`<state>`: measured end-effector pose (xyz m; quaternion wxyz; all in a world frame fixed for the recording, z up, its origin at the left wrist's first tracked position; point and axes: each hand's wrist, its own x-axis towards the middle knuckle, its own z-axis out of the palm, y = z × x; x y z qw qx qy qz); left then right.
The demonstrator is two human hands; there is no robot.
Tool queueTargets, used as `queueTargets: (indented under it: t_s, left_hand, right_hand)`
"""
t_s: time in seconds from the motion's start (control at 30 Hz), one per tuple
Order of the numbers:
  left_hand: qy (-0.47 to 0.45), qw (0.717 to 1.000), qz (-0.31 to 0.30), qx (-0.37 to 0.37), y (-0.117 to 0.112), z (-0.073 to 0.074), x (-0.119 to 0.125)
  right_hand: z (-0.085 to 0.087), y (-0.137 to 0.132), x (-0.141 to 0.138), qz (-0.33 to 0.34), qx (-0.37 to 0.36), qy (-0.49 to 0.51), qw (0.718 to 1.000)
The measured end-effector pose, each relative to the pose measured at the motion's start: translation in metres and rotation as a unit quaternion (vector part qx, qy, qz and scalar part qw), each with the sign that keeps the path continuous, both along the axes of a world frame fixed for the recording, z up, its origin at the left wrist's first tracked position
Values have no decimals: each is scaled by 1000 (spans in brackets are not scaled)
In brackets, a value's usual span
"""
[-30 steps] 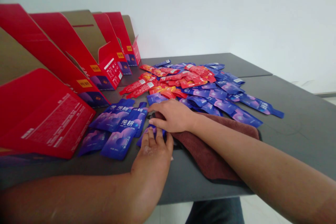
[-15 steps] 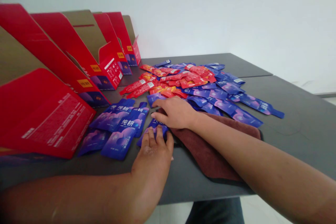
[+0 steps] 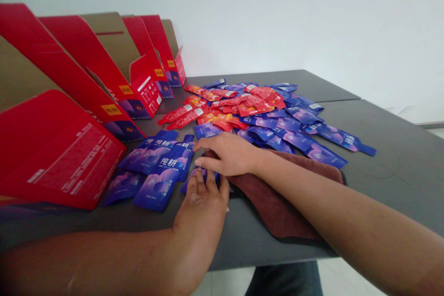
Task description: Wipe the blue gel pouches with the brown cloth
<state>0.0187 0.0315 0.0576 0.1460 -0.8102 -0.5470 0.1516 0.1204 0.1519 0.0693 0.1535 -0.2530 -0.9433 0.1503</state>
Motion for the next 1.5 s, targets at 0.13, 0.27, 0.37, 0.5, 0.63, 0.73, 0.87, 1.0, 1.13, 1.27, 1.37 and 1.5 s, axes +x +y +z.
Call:
queueTargets:
  t_s: [0.13,0.27,0.37,0.5,0.63,0.73,0.87,1.0,1.13,1.27,1.37,1.5]
  left_hand:
    - [-16,1000,7,9,0,0,0]
    - [-15,1000,1,16,-1,-3,0]
    - [-14,1000,1,15,-1,-5,-1]
    - [-12,1000,3,10,-1,-5,-1]
    - [-4,1000,3,11,0,-3,0]
    - [-2,1000,3,7,0,-2,0]
    - [-3,1000,2,11,1,-1,0]
    - [-5,1000,8,7,0,-2,1]
    - [-4,1000,3,12,0,-3,0]
    - [4,1000,0,10,0,-2,-1]
    - [7,1000,0,8,0,-2,-1]
    - [5,1000,1,7,0,-4,-1]
  right_hand:
    - [1,-1,-1,-11,9,-1,1000]
    - [2,-1,-1,-47,25,-14,998]
    - [1,1,-1,-104,39,-31,993]
    - [-1,4,1,-137,48,-39,989]
    - [-2,4,2,-113,41,-27,992]
    - [-1,2,1,-76,32,-19,996]
    - [2,-1,0,-35,6,-4,999]
    - [2,-2,-1,-31,-7,1,999]
    - [2,-1,-2,-50,-5,-4,999]
    - [0,2,-1,-107,7,-20,994]
    - [-2,6,1,-143,27,-18,989]
    - [-4,8,2,-144,45,-15,988]
